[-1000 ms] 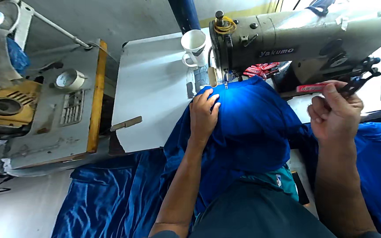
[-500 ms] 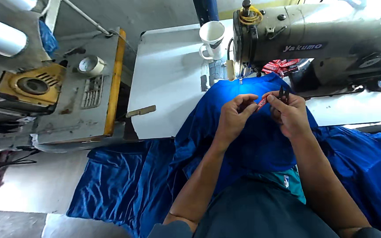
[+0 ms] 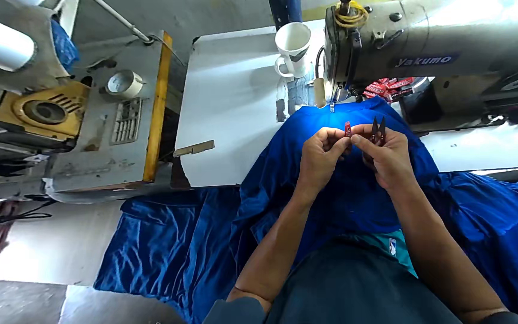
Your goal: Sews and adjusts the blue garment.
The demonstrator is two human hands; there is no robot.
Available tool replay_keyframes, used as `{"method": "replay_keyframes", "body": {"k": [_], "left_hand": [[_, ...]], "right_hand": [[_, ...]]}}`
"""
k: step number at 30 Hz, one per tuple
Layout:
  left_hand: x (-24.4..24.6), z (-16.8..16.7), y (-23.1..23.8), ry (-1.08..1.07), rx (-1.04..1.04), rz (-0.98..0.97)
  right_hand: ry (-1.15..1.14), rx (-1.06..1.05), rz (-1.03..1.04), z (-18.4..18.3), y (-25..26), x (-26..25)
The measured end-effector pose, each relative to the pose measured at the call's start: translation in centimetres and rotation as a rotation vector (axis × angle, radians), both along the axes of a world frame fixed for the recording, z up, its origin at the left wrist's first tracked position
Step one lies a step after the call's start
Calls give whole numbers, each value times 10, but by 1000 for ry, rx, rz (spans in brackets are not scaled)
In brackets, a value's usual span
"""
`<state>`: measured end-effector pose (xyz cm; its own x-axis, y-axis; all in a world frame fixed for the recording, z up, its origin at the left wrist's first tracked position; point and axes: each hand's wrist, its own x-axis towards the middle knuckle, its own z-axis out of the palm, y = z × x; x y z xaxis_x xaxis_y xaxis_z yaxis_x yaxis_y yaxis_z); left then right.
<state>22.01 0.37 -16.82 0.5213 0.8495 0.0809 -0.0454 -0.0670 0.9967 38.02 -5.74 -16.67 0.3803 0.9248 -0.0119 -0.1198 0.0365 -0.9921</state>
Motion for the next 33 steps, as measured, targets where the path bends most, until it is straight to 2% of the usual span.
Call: {"method": "replay_keyframes", "body": {"k": [6, 11, 16, 20, 23, 26, 29, 33], "left_hand": [[-3, -3, 2, 54, -22, -10], [-6, 0, 17, 174, 171, 73], [-2, -5, 47, 206, 211, 26], [0, -11, 62, 304, 197, 18], [-3, -16, 49, 292, 334, 118], [-3, -21, 45, 180, 482, 124], [2, -31, 55, 93, 485, 86], [-1, -29, 57, 120, 435, 73]], "right_hand": [[-156, -10, -1, -5, 4, -3], [-340, -16, 53, 0, 7, 2], [-425, -17, 140, 4, 17, 5], [-355, -31, 118, -4, 33, 6], [-295, -64, 72, -11, 38, 3], [-248, -93, 40, -10, 38, 1], [-237, -67, 51, -10, 37, 1], [-187, -38, 84, -12, 37, 3]]}}
